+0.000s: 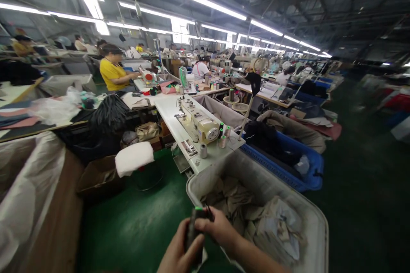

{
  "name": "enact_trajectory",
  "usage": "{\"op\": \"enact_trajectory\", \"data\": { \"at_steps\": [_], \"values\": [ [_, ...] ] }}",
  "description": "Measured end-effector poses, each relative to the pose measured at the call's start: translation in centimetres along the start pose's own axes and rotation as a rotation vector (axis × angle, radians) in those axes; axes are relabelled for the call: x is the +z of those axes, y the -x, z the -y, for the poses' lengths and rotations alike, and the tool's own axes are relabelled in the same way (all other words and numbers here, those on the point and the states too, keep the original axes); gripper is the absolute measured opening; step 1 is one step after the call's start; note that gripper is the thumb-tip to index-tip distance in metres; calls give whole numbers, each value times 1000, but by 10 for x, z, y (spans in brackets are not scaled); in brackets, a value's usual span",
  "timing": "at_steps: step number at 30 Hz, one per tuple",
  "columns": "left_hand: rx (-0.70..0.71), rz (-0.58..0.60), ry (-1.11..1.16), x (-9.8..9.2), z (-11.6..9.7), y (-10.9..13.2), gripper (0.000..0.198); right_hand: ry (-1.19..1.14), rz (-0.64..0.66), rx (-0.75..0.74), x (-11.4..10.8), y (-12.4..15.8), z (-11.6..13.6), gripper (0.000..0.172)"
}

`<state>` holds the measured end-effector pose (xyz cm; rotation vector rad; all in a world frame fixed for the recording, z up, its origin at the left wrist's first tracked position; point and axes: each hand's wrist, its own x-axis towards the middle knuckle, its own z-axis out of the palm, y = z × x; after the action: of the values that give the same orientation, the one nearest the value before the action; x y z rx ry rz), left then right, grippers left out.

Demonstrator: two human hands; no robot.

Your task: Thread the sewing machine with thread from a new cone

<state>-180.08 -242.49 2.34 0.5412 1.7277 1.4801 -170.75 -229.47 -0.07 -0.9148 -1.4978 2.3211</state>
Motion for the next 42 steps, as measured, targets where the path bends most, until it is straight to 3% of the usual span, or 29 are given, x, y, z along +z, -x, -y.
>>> {"op": "enact_trajectory", "data": {
  "at_steps": [4, 8, 11, 14, 19, 22, 25, 29, 32, 35, 39, 42],
  "values": [
    [2, 123, -18, -12, -43, -55, 59, -139, 66, 82, -10, -39, 53, 48],
    [30, 150, -57, -21, -69, -99, 50, -258, 89, 108, -16, -72, 78, 47],
    [68, 172, -104, -29, -74, -130, 35, -402, -3, 106, -10, -97, 84, 46],
    [56, 194, -87, -44, -75, -162, 34, -557, -157, 86, 4, -124, 88, 47],
    [-17, 323, -60, -94, -74, -213, 41, -629, -292, -20, 50, -176, 100, 57],
    [-13, 380, -73, -135, -77, -241, 45, -503, -471, -230, 87, -212, 109, 56],
    [-13, 447, -117, -175, -87, -270, 47, -184, -689, -415, 117, -242, 116, 51],
    [-14, 574, -179, -203, -103, -317, 53, 363, -859, -518, 127, -269, 117, 42],
    [60, 677, -211, -198, -112, -355, 52, 551, -978, -626, 112, -280, 119, 40],
    [170, 813, -241, -179, -124, -391, 44, 621, -1117, -695, 90, -287, 132, 39],
    [328, 947, -330, -140, -153, -436, 32, 651, -1297, -806, 60, -297, 171, 40],
    [455, 944, -315, -100, -187, -471, 27, 650, -1403, -888, 32, -308, 211, 42]
  ]
}}
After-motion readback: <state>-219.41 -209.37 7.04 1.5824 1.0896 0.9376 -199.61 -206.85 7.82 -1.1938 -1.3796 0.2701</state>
